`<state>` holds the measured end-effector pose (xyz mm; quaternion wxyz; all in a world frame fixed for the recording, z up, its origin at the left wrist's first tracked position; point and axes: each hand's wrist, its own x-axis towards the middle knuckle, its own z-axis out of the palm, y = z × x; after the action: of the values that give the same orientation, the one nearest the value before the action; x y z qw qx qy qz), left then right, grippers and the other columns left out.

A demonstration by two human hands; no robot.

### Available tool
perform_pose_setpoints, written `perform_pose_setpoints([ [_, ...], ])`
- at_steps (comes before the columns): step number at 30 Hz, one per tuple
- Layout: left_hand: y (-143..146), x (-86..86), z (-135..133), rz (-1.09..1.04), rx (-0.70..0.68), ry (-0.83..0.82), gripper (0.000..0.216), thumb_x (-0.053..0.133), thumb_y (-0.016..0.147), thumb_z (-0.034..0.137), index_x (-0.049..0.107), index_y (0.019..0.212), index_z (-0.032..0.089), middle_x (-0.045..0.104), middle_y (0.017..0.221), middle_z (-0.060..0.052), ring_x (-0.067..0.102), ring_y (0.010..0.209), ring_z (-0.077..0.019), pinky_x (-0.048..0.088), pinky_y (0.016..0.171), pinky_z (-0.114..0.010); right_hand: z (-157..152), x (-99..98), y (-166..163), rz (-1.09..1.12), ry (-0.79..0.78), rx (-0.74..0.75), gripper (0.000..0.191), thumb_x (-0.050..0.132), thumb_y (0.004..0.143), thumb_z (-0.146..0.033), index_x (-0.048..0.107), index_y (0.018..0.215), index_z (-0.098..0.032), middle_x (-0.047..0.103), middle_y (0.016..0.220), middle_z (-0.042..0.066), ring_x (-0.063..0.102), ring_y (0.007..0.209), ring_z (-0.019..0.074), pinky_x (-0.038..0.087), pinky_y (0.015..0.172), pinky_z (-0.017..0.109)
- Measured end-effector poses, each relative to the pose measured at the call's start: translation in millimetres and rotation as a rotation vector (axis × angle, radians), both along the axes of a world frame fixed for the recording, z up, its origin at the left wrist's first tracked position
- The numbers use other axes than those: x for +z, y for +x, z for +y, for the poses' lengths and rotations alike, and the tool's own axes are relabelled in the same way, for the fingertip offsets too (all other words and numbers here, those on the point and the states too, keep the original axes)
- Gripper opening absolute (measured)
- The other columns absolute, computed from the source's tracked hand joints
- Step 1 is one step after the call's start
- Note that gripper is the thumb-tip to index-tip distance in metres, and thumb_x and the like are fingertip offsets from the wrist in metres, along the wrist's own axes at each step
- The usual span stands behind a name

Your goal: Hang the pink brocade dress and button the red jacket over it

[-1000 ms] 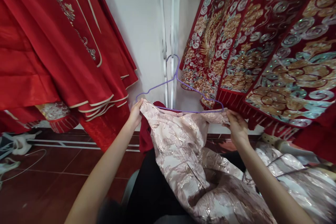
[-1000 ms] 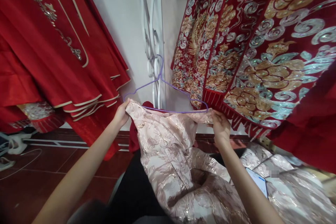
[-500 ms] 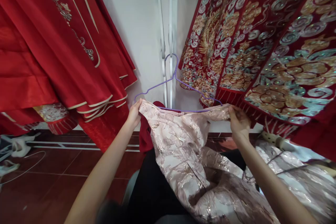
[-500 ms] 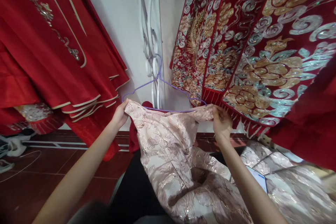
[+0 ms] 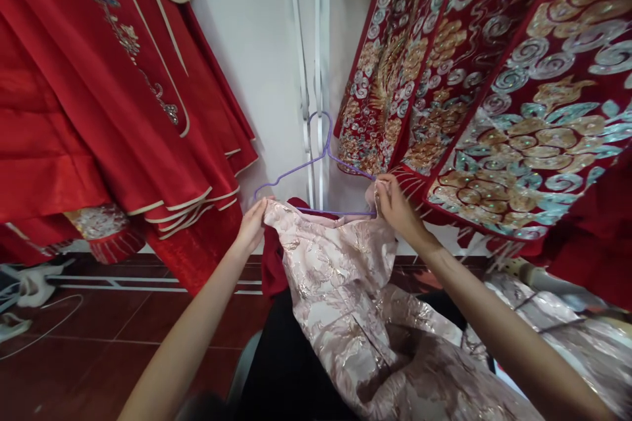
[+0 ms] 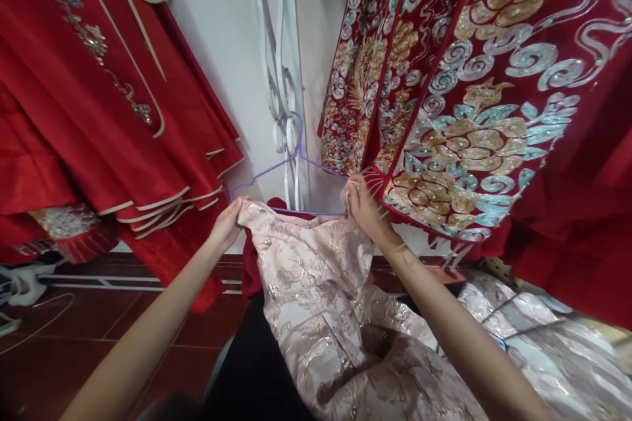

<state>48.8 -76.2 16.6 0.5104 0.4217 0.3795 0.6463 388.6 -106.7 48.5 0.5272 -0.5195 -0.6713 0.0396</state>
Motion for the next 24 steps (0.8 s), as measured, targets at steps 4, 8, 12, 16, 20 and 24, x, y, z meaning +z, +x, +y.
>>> perform_pose_setpoints([
  [4, -32, -7.9, -1, 0.206, 0.298, 0.091, 0.034, 0.08, 0.062, 0.036, 0.074, 0.089, 0.016, 0.073, 0.091, -0.007, 0.065, 0.082, -0.0178, 0.049, 0.08, -0.029, 5, -0.9, 8, -0.111, 0.007, -0.086, 0.04, 0.033, 0.093, -0.054, 0.053, 0.103, -0.021, 0.067, 0.084, 0.01, 0.063, 0.077, 0.0265, 0.046, 0.069, 0.035],
  [8, -49, -4.1, -1, 0.417, 0.349, 0.155, 0.025, 0.081, 0.06, 0.032, 0.075, 0.078, 0.016, 0.074, 0.082, -0.008, 0.066, 0.081, -0.0212, 0.049, 0.083, -0.031, 10, 0.9, 18, -0.125, 0.026, -0.08, 0.037, 0.035, 0.092, -0.053, 0.054, 0.1, -0.022, 0.065, 0.076, 0.007, 0.062, 0.069, 0.0243, 0.044, 0.063, 0.032],
  [12, -50, -3.4, -1, 0.447, 0.351, 0.18, 0.027, 0.078, 0.063, 0.036, 0.075, 0.08, 0.016, 0.073, 0.084, -0.007, 0.066, 0.082, -0.021, 0.049, 0.084, -0.031, 11, 3.7, 24, -0.093, 0.01, -0.073, 0.037, 0.037, 0.091, -0.054, 0.055, 0.099, -0.023, 0.063, 0.07, 0.005, 0.06, 0.064, 0.0229, 0.043, 0.059, 0.03],
  [16, -53, -9.9, -2, 0.461, 0.376, 0.191, 0.031, 0.076, 0.065, 0.041, 0.074, 0.085, 0.016, 0.073, 0.085, -0.007, 0.065, 0.083, -0.0206, 0.049, 0.082, -0.031, 12, 4.6, 26, -0.089, -0.005, -0.077, 0.037, 0.038, 0.091, -0.054, 0.056, 0.099, -0.023, 0.063, 0.071, 0.005, 0.06, 0.065, 0.023, 0.043, 0.06, 0.03],
  [20, -57, -11.7, -3, 0.426, 0.37, 0.19, 0.032, 0.077, 0.064, 0.04, 0.073, 0.084, 0.015, 0.073, 0.089, -0.008, 0.065, 0.087, -0.0207, 0.048, 0.087, -0.032, 11, 5.1, 25, -0.093, -0.021, -0.101, 0.035, 0.04, 0.091, -0.053, 0.056, 0.1, -0.023, 0.064, 0.072, 0.005, 0.061, 0.065, 0.0232, 0.042, 0.059, 0.03],
  [24, -55, -9.8, -1, 0.396, 0.392, 0.168, 0.032, 0.079, 0.062, 0.039, 0.074, 0.082, 0.016, 0.073, 0.086, -0.008, 0.065, 0.083, -0.0205, 0.049, 0.083, -0.031, 9, 6.5, 25, -0.088, 0.003, -0.071, 0.033, 0.04, 0.091, -0.051, 0.056, 0.097, -0.023, 0.063, 0.072, 0.004, 0.06, 0.065, 0.0219, 0.041, 0.058, 0.028],
])
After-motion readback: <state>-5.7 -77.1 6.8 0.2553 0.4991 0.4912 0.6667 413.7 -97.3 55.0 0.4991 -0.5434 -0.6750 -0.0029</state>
